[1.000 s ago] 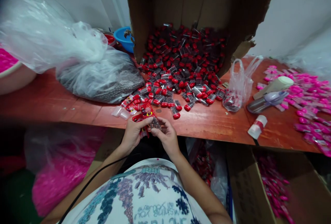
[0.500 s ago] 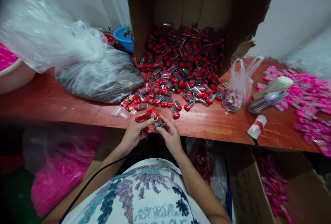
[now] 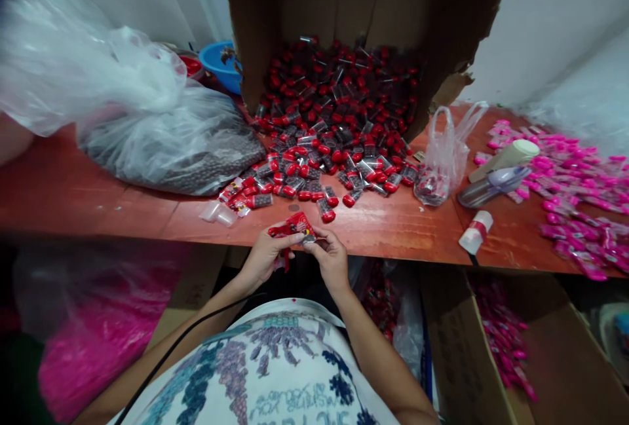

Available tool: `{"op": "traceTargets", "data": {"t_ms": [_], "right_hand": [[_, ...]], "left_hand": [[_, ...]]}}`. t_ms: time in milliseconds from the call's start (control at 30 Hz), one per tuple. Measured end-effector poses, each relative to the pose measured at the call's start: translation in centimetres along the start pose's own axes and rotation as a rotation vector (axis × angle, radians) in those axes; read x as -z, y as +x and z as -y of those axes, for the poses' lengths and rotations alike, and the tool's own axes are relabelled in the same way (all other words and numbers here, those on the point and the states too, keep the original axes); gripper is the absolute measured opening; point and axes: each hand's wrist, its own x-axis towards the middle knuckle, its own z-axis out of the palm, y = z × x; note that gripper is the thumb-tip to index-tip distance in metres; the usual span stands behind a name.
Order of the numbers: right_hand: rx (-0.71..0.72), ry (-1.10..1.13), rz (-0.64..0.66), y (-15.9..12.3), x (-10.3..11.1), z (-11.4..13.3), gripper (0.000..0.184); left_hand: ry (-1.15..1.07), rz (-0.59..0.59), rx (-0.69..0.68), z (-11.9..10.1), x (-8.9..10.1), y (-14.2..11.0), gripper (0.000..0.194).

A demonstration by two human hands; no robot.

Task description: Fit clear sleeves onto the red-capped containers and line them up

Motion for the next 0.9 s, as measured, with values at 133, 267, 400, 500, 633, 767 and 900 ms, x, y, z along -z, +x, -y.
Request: {"op": "traceTargets", "data": {"t_ms": [133,267,400,500,633,767,900], "right_hand": [[-0.003,-0.054,-0.053,0.0,1.7,-0.7,0.034],[0.068,-0.281,-0.240,1.5,6.7,-0.4,0.040],[0.203,-0.802,-0.495,3.0,12.2,1.0,0.047],[0.325,-1.001,-0.522,2.6,11.2,1.6,0.043],[0.182,-0.696,-0.078,0.9,3.7,0.8,0.031],[0.135,-0.479,0.067,0.7,-1.5,-0.7,0.020],[0.186,-0.538,0.095,1.4,-2.0,-1.5,0.020]], "left_hand": [[-0.068,0.031,0.088,1.3,-0.5,1.1,0.037],[-0.357,-0.008,0.257,1.6,0.1,2.2,0.030],[-0.524,0.005,0.354,0.9,1.2,2.3,0.037],[-0.491,0.039,0.295,0.6,1.3,1.9,0.053],[-0.399,0.053,0.164,0.9,0.9,1.6,0.052],[-0.369,-0.017,0.036,1.7,1.2,1.6,0.045],[-0.358,-0.091,-0.039,2.4,2.0,1.5,0.033]]}}
